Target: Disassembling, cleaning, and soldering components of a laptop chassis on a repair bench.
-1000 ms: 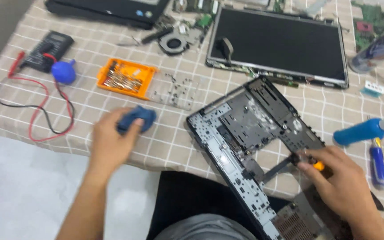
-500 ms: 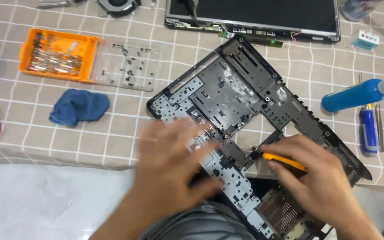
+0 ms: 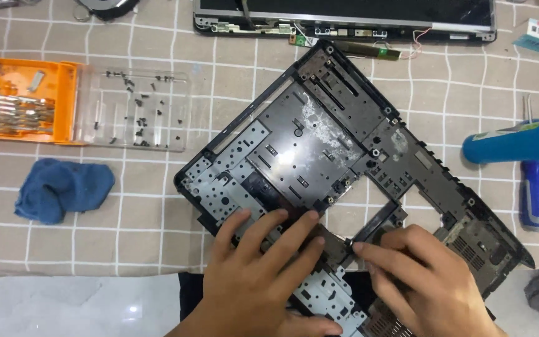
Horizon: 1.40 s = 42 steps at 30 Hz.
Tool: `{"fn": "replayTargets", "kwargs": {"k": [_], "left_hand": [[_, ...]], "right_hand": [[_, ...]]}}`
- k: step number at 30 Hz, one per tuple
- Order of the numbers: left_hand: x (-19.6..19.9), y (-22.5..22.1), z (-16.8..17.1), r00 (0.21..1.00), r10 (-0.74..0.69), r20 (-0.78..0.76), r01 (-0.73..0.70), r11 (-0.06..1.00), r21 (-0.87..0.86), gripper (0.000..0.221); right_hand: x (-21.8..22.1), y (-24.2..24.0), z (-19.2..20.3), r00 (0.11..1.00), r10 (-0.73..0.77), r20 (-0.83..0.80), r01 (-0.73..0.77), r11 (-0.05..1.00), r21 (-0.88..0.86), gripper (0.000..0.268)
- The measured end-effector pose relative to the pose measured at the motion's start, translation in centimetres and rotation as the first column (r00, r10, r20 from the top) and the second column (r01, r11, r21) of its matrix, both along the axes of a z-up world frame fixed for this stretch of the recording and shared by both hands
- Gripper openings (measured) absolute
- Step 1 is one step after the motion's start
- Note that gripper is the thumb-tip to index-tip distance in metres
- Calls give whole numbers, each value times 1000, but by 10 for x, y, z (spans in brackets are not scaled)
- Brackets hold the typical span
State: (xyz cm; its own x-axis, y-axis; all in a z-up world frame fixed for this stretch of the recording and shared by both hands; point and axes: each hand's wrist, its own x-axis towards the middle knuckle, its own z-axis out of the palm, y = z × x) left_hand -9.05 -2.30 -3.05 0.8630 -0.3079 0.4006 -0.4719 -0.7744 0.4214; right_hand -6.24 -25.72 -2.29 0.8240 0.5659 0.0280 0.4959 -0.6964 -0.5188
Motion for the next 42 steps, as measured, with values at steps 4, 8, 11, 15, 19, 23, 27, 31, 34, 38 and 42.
{"fn": "replayTargets", "kwargs": {"k": [4,8,11,15,19,23,27,31,34,38,42], "left_hand": [[1,0,-4,999,23,24,-24,999,26,70],[1,1,-3,1000,28,-1,-28,999,41,69],[0,2,-1,999,23,-38,-23,1000,13,67],[1,1,2,999,33,-41,-33,999,5,66],[-1,3,4,995,-1,-99,-1,1000,-22,64],[-3,5,8,987,-35,-159,36,999,-1,75],[-4,8,10,971,-82,-224,77,997,-29,85],[-4,9,6,957,-134,-259,138,990,-5,90],[-2,9,7,962,-120,-244,130,991,29,92],[-2,12,7,951,-139,-277,155,987,34,95],[-1,12,7,935,-162,-316,186,982,46,98]], "right_hand": [[-14,-6,-7,998,-62,5,62,991,-121,25],[-18,3,1,987,-143,-70,139,989,-60,25],[-16,8,6,981,-171,-95,168,985,-40,31],[-15,8,3,979,-178,-100,176,984,-29,25],[-13,10,7,974,-188,-129,188,982,-14,25],[-10,15,8,981,-157,-112,155,988,-23,26],[-12,5,9,955,-198,-221,187,980,-69,27],[-7,13,12,979,-142,-149,144,990,3,26],[-6,12,13,977,-136,-164,138,990,6,26],[-5,19,11,970,-165,-176,169,986,9,26],[-10,11,15,965,-169,-200,166,986,-32,26]]}}
